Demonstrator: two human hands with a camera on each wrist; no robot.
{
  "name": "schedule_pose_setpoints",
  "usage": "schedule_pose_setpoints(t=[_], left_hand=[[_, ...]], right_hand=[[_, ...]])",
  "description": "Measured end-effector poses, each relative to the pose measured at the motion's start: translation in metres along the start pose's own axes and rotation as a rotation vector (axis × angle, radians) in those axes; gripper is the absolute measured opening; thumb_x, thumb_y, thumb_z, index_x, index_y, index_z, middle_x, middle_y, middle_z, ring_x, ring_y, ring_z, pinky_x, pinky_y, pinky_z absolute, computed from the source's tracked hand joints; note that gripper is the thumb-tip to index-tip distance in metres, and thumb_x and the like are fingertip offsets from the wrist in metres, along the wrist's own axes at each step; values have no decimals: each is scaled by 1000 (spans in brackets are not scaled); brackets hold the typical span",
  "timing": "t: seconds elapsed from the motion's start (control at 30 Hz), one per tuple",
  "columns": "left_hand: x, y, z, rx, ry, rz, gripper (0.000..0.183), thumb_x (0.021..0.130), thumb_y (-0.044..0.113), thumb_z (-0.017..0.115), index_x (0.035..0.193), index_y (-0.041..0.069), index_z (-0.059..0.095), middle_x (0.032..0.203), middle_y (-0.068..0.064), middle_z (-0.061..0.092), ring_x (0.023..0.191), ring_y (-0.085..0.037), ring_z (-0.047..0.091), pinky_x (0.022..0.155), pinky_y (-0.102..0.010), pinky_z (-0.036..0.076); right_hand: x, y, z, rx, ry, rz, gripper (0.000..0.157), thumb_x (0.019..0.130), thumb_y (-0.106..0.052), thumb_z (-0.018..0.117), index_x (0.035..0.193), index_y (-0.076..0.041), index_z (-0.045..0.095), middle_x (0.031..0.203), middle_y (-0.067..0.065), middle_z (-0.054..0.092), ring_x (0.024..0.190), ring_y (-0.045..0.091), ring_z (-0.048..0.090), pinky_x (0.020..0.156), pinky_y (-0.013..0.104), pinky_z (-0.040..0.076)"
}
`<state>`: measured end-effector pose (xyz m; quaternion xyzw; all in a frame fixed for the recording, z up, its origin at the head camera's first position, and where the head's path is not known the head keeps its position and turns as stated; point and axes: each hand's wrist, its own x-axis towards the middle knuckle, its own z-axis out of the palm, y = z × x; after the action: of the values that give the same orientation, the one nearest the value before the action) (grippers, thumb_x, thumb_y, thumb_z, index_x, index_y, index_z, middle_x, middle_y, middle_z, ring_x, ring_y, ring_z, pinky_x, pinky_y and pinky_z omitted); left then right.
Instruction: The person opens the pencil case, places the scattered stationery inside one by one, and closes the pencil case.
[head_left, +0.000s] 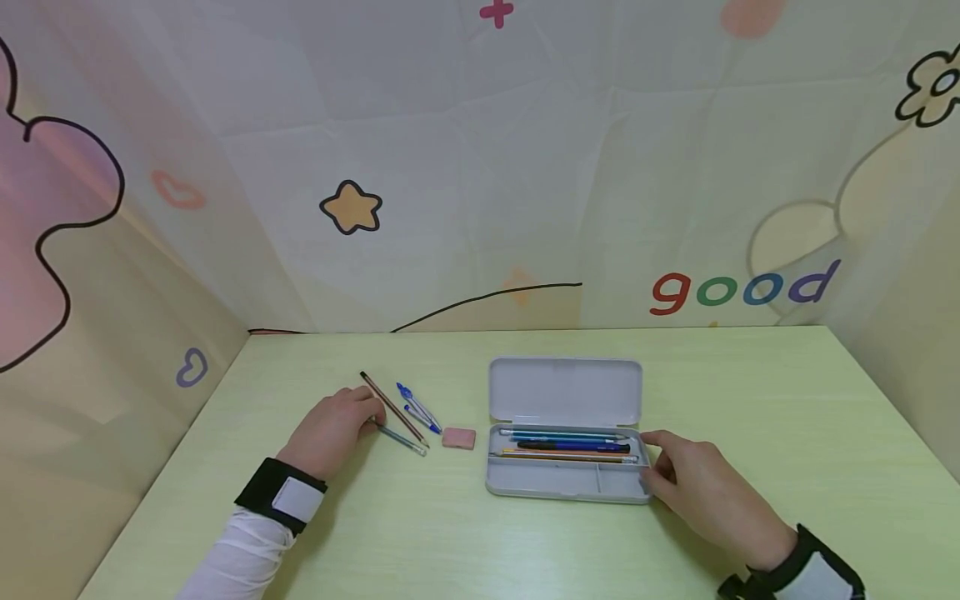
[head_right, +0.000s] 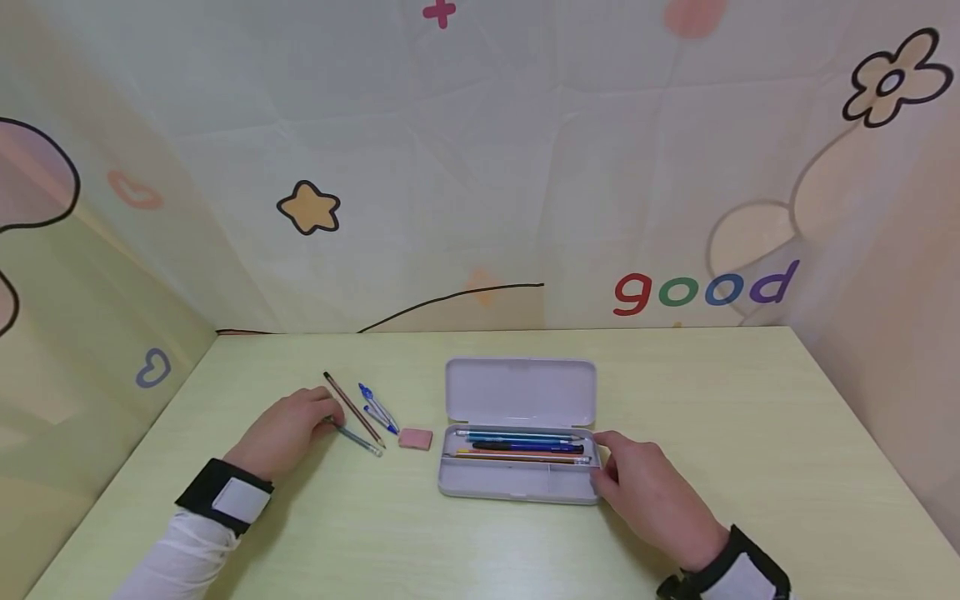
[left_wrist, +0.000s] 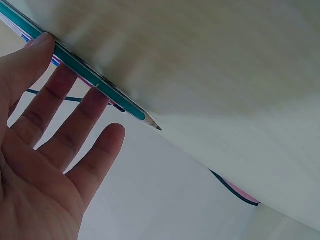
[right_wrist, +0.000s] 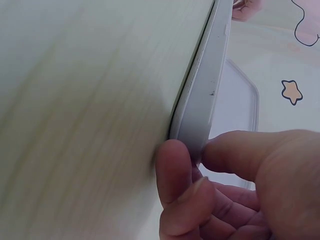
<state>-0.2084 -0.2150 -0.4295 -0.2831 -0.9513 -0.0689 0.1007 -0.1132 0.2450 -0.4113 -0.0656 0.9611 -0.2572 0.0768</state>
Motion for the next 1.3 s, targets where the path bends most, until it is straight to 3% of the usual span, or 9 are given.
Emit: schedule_pose_setpoints(t=[0.2, 0.63, 1.3], left_hand=[[-3, -2, 1, 9, 4, -1, 16, 83, 10, 78, 88, 20, 67, 93, 8, 60, 89, -18, 59, 77, -36, 49], [-9, 5, -13, -19, 50, 26, 17, 85, 4, 75, 91, 17, 66, 93, 6, 61, 87, -18, 57, 76, -36, 48], [-4, 22, -22, -13, 65, 26, 17, 86, 8, 75, 95, 18, 66, 101, 6, 62, 88, -16, 53, 78, -32, 48]], right_hand=[[0, 1, 0, 4, -14, 15, 52, 91, -17, 72, 135, 3, 54, 79, -2, 58, 68, 13, 51, 56, 25, 46], [1, -1, 0, 6, -18, 25, 53, 91, -17, 71, 137, 3, 53, 78, -1, 58, 66, 13, 52, 55, 24, 47], [1, -1, 0, 2, -18, 27, 55, 91, -18, 72, 138, 3, 52, 79, -1, 58, 67, 13, 52, 54, 24, 46]])
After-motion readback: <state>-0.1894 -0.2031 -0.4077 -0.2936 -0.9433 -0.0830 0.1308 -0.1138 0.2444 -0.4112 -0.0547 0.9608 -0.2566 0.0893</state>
